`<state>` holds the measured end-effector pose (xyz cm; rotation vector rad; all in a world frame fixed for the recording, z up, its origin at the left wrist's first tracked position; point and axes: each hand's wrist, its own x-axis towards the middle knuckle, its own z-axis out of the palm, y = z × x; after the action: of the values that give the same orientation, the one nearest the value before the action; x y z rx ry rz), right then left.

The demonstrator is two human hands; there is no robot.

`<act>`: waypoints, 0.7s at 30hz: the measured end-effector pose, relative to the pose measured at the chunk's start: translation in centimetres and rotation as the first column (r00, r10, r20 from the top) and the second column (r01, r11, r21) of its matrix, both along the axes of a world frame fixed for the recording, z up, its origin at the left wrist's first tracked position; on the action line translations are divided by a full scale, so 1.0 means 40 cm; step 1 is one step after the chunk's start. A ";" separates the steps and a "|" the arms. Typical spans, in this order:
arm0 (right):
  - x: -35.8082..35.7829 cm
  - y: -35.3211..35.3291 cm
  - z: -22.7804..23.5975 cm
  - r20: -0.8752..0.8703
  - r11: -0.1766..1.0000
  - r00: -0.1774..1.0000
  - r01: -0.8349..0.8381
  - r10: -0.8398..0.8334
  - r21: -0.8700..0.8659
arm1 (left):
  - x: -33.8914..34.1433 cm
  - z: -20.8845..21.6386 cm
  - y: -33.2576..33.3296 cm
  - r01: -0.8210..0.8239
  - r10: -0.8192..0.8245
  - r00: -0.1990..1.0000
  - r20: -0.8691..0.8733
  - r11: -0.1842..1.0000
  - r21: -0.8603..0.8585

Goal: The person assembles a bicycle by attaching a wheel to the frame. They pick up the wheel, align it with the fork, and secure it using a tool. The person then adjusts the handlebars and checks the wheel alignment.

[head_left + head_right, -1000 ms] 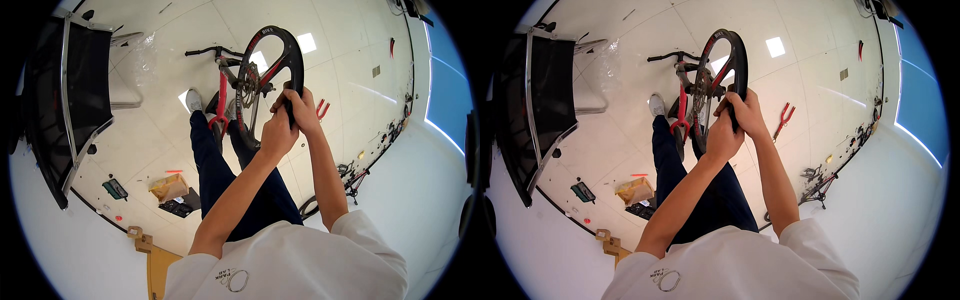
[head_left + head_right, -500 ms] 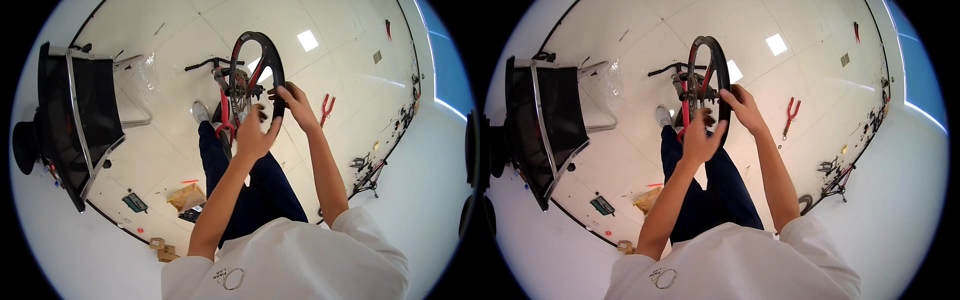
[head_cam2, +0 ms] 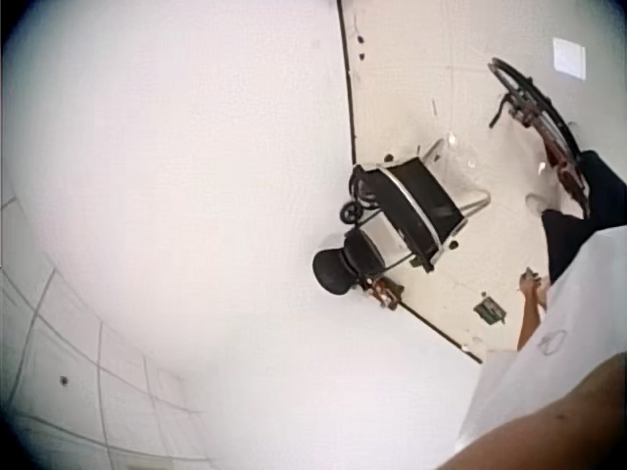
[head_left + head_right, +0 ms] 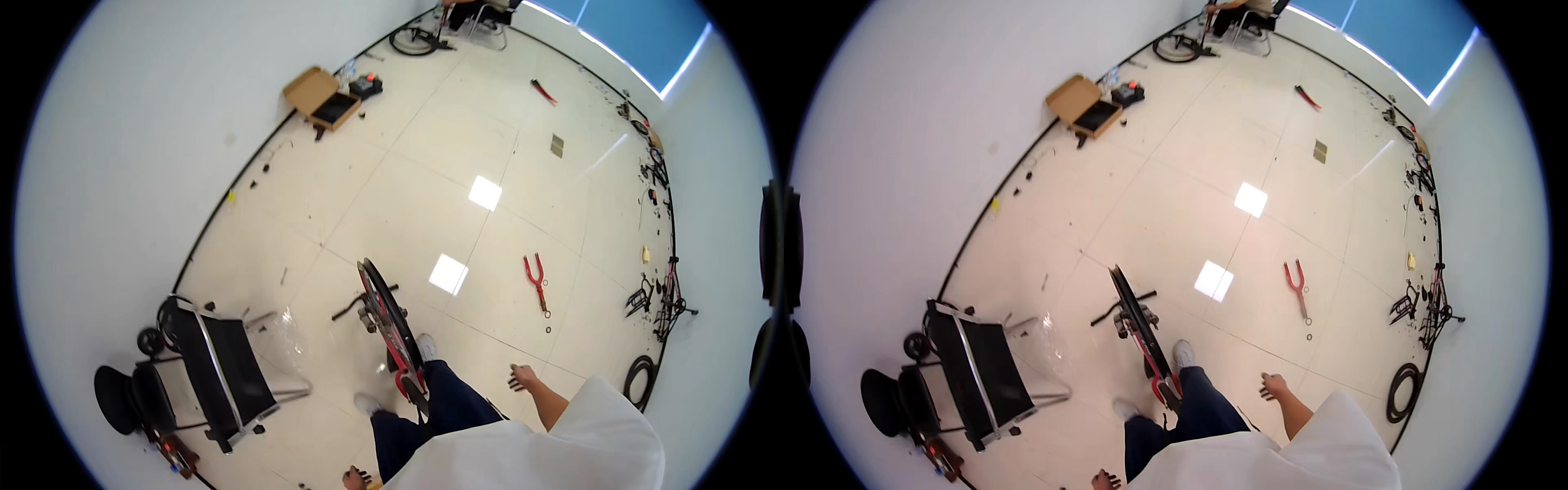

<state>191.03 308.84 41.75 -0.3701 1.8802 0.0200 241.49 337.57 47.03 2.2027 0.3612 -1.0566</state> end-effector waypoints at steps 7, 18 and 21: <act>0.037 0.170 -0.057 0.074 0.936 0.972 0.236 -0.224 -0.261 | 0.214 -0.111 -0.123 0.220 -0.212 0.976 0.056 0.948 -0.231; 0.496 0.359 0.241 0.022 0.833 0.988 -0.114 0.150 -0.542 | 0.413 -0.025 0.191 0.232 -0.266 0.962 -0.053 0.909 -0.347; 0.512 0.433 0.191 0.077 0.888 0.996 -0.014 0.055 -0.459 | 0.518 -0.137 0.534 0.133 -0.184 0.958 -0.220 0.964 -0.229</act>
<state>211.50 326.16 49.41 -0.7164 1.7781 -0.4191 262.22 358.92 41.53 1.9438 0.1663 -1.3892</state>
